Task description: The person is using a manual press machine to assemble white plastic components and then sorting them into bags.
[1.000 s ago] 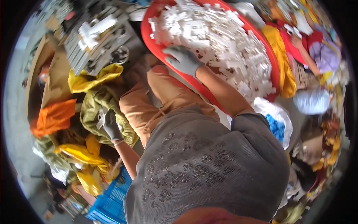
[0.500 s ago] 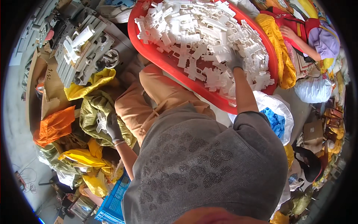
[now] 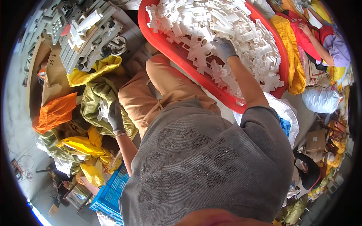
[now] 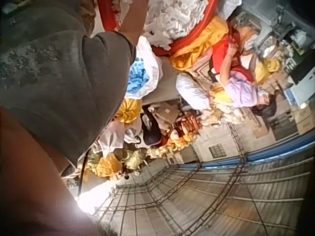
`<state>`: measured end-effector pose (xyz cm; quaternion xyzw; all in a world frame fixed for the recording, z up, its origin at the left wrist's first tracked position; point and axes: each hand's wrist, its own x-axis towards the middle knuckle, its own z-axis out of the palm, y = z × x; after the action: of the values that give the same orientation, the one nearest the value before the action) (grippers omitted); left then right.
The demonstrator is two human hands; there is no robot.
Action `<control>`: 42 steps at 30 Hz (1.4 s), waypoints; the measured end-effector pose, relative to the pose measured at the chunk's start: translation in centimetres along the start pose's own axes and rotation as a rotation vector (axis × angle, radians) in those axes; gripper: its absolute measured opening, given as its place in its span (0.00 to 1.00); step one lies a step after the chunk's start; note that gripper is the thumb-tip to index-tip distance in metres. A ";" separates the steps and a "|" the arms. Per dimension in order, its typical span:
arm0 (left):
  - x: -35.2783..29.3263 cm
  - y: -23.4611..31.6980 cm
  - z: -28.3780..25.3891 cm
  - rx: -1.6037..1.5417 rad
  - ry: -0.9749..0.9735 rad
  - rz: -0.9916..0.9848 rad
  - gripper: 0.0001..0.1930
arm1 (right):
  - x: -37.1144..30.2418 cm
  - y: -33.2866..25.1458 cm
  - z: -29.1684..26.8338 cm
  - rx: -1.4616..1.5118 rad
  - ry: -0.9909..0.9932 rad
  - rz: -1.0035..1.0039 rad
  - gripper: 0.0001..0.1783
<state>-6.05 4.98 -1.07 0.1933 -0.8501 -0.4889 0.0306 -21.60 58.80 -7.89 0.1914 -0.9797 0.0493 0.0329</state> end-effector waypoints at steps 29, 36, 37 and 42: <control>15.4 24.6 -5.5 0.375 0.198 0.815 0.20 | 3.1 -8.9 -7.6 1.046 0.177 0.153 0.32; 13.4 24.1 -6.5 0.190 0.405 0.841 0.18 | 13.4 -15.3 -20.4 1.412 0.253 -0.035 0.27; 13.3 23.7 -6.5 0.123 0.428 0.837 0.17 | 15.4 -16.2 -21.2 1.436 0.252 -0.108 0.27; 8.6 16.3 -8.3 0.071 0.632 0.580 0.18 | 23.9 -22.8 -23.3 0.837 0.392 -0.622 0.25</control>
<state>-16.89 2.33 15.83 0.0876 -0.8344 -0.3473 0.4190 -34.03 31.43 19.12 0.4553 -0.7495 0.4570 0.1489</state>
